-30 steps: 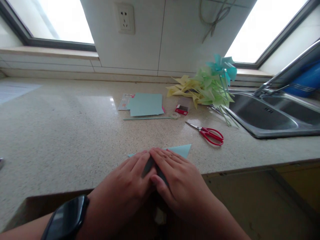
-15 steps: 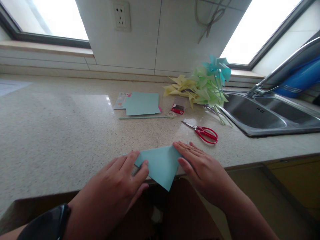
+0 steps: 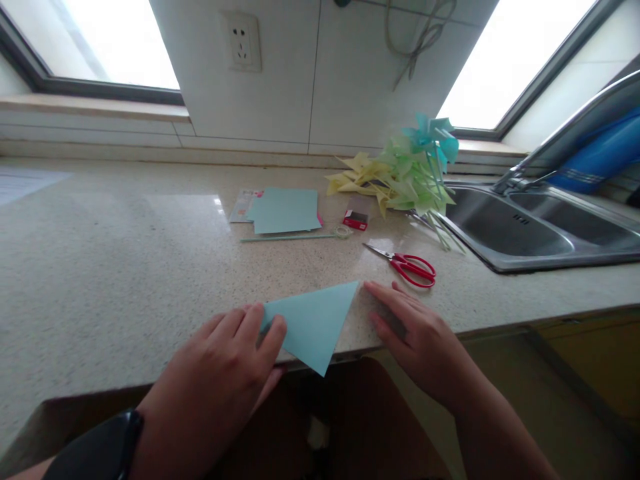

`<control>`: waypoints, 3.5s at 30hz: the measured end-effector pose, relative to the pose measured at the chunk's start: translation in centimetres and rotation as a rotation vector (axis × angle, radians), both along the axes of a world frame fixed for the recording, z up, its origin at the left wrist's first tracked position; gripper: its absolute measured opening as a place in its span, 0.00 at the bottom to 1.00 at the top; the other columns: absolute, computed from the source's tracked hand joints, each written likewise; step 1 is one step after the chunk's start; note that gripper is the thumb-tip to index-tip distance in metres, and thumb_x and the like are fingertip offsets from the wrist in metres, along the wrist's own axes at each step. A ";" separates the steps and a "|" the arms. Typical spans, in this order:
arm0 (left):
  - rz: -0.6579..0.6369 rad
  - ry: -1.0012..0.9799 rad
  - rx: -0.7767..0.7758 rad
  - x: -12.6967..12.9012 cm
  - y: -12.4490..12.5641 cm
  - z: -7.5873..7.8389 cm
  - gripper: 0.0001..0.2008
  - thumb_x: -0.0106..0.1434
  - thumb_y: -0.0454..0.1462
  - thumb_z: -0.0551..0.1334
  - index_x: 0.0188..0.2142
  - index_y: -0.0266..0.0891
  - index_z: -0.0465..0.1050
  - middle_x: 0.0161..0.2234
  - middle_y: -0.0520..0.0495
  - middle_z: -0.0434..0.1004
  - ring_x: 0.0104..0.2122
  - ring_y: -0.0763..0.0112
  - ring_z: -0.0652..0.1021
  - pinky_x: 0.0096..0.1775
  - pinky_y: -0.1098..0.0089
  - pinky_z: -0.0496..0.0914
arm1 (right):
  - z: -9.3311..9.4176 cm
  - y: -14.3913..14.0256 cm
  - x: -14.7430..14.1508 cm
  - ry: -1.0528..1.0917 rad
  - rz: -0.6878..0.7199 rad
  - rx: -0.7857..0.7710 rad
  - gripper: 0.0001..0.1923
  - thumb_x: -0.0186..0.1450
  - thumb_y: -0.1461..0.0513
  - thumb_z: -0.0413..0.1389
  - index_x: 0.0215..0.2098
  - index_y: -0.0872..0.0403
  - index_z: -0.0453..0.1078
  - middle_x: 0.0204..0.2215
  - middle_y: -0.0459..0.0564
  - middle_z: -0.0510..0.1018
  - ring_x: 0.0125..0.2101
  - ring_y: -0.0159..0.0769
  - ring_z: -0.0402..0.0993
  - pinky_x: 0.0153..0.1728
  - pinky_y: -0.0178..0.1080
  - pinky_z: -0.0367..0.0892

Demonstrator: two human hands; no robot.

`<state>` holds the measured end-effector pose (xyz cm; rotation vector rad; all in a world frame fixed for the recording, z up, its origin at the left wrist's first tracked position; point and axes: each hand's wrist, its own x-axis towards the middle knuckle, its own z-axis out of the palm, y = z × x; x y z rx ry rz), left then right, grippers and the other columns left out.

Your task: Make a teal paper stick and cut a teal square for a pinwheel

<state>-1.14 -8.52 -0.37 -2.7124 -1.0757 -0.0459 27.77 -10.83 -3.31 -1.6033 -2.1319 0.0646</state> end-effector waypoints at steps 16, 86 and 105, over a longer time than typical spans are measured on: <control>0.006 -0.407 -0.446 -0.4 0.6 2.1 0.15 0.74 0.40 0.52 0.34 0.42 0.74 0.28 0.51 0.78 0.26 0.67 0.77 0.30 0.68 0.70 | 1.5 -0.7 -2.0 0.206 0.210 0.188 0.13 0.68 0.67 0.55 0.50 0.51 0.69 0.36 0.49 0.82 0.36 0.40 0.78 0.40 0.45 0.73; -0.005 -0.130 -0.006 0.5 1.4 -1.3 0.29 0.64 0.48 0.65 0.54 0.24 0.71 0.45 0.33 0.78 0.42 0.51 0.76 0.45 0.52 0.74 | 2.2 5.8 -6.5 -0.130 0.558 -0.157 0.27 0.71 0.53 0.52 0.64 0.57 0.63 0.58 0.56 0.72 0.56 0.47 0.67 0.58 0.51 0.63; 0.183 0.124 -0.012 0.5 0.6 0.6 0.24 0.61 0.53 0.65 0.39 0.32 0.78 0.31 0.39 0.75 0.31 0.54 0.77 0.30 0.57 0.76 | 1.8 6.0 -4.3 -0.161 0.323 -0.066 0.18 0.72 0.63 0.48 0.55 0.59 0.72 0.47 0.59 0.76 0.48 0.47 0.73 0.51 0.53 0.72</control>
